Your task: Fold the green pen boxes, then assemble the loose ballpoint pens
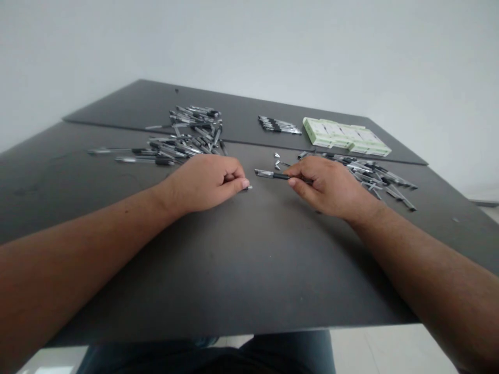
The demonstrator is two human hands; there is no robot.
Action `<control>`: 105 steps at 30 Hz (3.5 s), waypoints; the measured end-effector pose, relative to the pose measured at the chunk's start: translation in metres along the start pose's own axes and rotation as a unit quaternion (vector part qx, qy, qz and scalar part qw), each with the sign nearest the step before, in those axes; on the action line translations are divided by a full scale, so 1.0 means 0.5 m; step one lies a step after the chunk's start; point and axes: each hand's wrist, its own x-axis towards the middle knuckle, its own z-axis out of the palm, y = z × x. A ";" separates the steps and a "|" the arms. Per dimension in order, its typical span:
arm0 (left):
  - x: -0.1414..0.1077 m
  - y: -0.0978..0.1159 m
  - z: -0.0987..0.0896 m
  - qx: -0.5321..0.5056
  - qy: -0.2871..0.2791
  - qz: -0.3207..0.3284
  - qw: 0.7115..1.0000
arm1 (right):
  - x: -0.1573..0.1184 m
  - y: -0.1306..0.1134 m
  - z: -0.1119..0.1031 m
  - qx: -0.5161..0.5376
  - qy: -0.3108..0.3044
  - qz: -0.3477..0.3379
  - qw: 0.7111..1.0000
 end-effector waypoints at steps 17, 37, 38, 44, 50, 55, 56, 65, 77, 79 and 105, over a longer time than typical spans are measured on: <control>0.004 -0.012 0.023 0.061 0.009 0.035 0.997 | 0.230 0.244 0.041 -0.171 -0.078 0.190 0.964; -0.001 -0.017 0.020 0.065 0.004 0.089 0.994 | 0.323 0.343 0.127 -0.217 -0.106 0.280 0.929; 0.000 -0.017 0.020 0.064 0.003 0.088 0.994 | 0.321 0.340 0.126 -0.216 -0.101 0.282 0.929; 0.003 -0.017 0.025 0.065 -0.002 0.065 0.996 | 0.277 0.271 0.087 -0.193 -0.062 0.260 0.944; 0.007 -0.036 0.010 0.071 0.053 0.000 0.996 | 0.171 0.124 0.005 -0.091 0.005 0.215 0.972; 0.009 -0.059 -0.001 0.066 0.075 -0.053 0.994 | 0.119 0.041 -0.035 -0.062 0.030 0.186 0.980; 0.009 -0.062 -0.002 0.068 0.070 -0.060 0.993 | 0.117 0.037 -0.038 -0.062 0.037 0.195 0.978; 0.006 -0.068 -0.003 0.084 0.034 -0.048 0.995 | 0.055 0.050 -0.111 -0.079 0.071 0.283 0.953; -0.001 -0.032 -0.021 0.105 -0.023 -0.060 0.992 | -0.249 0.014 -0.154 -0.097 0.032 0.324 0.940; -0.001 -0.035 -0.017 0.105 -0.022 -0.053 0.993 | -0.308 -0.005 -0.138 -0.106 0.015 0.338 0.935; 0.007 -0.066 0.011 0.105 -0.040 -0.004 0.994 | -0.118 0.084 0.038 -0.143 -0.119 0.351 0.918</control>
